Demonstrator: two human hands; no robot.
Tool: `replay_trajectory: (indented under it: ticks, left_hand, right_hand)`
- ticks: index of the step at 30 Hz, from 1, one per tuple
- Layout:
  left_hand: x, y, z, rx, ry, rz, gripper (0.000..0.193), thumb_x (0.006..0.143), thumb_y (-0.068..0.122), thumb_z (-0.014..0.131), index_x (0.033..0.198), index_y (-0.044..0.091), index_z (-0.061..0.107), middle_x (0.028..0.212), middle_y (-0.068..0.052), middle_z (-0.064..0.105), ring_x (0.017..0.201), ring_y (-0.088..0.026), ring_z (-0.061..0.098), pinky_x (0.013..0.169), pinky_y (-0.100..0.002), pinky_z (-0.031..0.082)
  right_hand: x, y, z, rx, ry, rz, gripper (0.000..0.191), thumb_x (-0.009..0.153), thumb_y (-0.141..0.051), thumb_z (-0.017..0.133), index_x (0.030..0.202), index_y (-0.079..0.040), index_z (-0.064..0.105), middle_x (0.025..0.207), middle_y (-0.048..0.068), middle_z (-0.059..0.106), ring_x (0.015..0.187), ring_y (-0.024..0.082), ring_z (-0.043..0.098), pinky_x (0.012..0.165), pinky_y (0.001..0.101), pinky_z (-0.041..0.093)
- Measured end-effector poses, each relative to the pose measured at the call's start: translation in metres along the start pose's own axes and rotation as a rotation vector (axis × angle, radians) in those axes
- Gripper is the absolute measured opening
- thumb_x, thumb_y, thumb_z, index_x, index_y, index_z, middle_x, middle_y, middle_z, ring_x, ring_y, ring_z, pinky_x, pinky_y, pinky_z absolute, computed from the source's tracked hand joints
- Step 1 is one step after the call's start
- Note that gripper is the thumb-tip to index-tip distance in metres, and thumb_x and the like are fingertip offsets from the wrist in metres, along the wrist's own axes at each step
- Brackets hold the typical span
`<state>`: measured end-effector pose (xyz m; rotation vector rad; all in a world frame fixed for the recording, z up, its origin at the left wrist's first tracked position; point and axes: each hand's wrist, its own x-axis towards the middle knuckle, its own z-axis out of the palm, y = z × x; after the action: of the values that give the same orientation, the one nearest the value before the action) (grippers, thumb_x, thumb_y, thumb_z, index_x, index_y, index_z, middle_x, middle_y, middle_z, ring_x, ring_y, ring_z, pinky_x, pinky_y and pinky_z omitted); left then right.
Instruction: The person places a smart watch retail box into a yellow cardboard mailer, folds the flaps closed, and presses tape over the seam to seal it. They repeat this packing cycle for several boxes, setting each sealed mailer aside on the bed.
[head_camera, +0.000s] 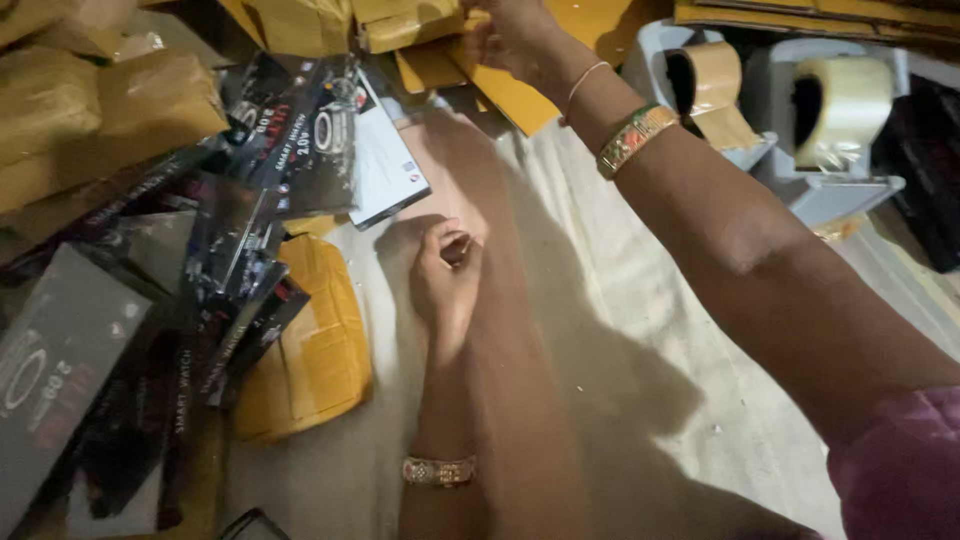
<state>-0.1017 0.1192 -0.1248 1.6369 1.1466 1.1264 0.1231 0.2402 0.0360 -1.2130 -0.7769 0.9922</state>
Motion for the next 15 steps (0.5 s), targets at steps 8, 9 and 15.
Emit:
replay_trajectory:
  ticks: [8,9,15]
  left_hand:
    - [0.004,-0.012,-0.002,0.019,-0.017,0.066,0.034,0.085,0.016,0.076,0.117,0.01,0.067,0.097,-0.003,0.077,0.085,-0.014,0.074,0.075,-0.03,0.058]
    - [0.008,-0.017,-0.001,-0.267,-0.024,-0.097,0.029,0.089,0.02,0.071,0.115,0.007,0.069,0.096,-0.004,0.078,0.083,-0.015,0.074,0.075,-0.028,0.057]
    - [0.012,-0.027,0.012,-0.775,0.004,-0.413,0.026,0.09,0.015,0.07,0.112,0.001,0.07,0.089,-0.007,0.073,0.075,-0.015,0.067,0.072,-0.029,0.059]
  right_hand:
    - [0.021,0.024,0.021,0.439,-0.125,0.227,0.059,0.106,-0.031,0.065,0.145,0.005,0.039,0.148,0.033,0.041,0.121,0.045,0.056,0.109,0.0547,0.052]
    - [0.025,0.023,0.029,0.459,-0.108,0.217,0.058,0.102,-0.031,0.064,0.144,0.002,0.039,0.144,0.031,0.044,0.118,0.046,0.059,0.105,0.0564,0.054]
    - [0.042,0.009,0.058,0.613,0.175,0.139,0.041,0.093,-0.025,0.066,0.124,-0.002,0.052,0.119,0.023,0.063,0.103,0.041,0.066,0.08,0.0597,0.062]
